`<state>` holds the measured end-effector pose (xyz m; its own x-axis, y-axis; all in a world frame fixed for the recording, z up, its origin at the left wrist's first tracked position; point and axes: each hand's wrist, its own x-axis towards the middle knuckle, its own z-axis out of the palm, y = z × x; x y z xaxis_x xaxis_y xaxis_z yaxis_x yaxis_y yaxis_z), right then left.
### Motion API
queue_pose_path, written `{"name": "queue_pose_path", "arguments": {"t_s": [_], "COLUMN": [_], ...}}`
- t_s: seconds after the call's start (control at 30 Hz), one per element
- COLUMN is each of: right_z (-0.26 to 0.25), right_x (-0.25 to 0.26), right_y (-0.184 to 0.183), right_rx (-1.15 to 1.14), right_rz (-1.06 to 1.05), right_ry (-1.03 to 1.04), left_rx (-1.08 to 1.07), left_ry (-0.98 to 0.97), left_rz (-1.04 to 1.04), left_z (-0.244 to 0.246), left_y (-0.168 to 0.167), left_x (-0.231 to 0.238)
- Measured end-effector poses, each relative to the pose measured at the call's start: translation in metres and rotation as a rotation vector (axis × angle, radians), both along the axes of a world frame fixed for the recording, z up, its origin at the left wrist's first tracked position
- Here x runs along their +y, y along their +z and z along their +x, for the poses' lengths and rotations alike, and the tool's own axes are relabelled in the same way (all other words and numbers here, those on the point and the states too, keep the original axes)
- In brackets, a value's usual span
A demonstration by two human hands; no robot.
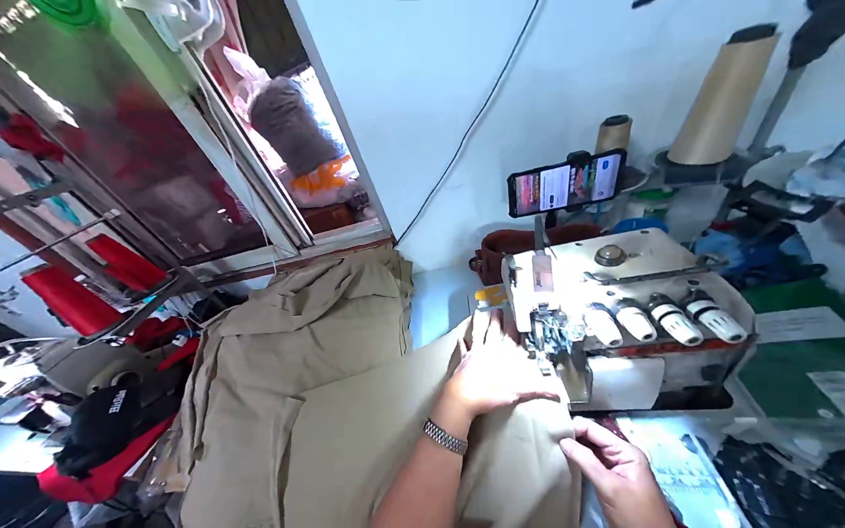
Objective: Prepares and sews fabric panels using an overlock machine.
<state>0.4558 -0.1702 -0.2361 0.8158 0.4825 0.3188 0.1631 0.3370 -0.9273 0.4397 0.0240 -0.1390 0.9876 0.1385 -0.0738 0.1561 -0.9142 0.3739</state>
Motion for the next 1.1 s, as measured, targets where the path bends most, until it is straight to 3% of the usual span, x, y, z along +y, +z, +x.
{"name": "queue_pose_path", "arguments": {"t_s": [0.47, 0.6, 0.7, 0.8, 0.9, 0.97, 1.1], "right_z": [-0.007, -0.023, -0.04, -0.051, -0.056, -0.056, -0.057], "right_x": [-0.002, -0.015, -0.034, -0.048, -0.053, -0.054, -0.055], "right_y": [-0.005, -0.014, -0.021, -0.033, -0.048, -0.052, -0.049], "right_rx": [0.017, 0.01, -0.015, -0.108, -0.219, -0.255, -0.297], "right_rz": [0.005, -0.095, -0.202, -0.287, -0.368, -0.439, -0.556], "right_ry": [0.019, 0.088, 0.151, 0.214, 0.226, 0.211, 0.215], "left_rx": [0.041, -0.263, -0.396, -0.042, 0.19, 0.101, -0.445], "left_ry": [-0.007, -0.034, 0.242, 0.683, 0.721, 0.639, 0.708], "left_rz": [-0.062, -0.304, -0.09, 0.124, 0.208, 0.229, 0.279], "left_z": [0.012, -0.011, -0.073, -0.158, -0.201, -0.208, -0.196], "left_y": [0.009, -0.014, -0.022, -0.021, -0.055, -0.059, -0.027], "left_x": [0.006, 0.032, 0.069, 0.102, 0.126, 0.131, 0.129]}}
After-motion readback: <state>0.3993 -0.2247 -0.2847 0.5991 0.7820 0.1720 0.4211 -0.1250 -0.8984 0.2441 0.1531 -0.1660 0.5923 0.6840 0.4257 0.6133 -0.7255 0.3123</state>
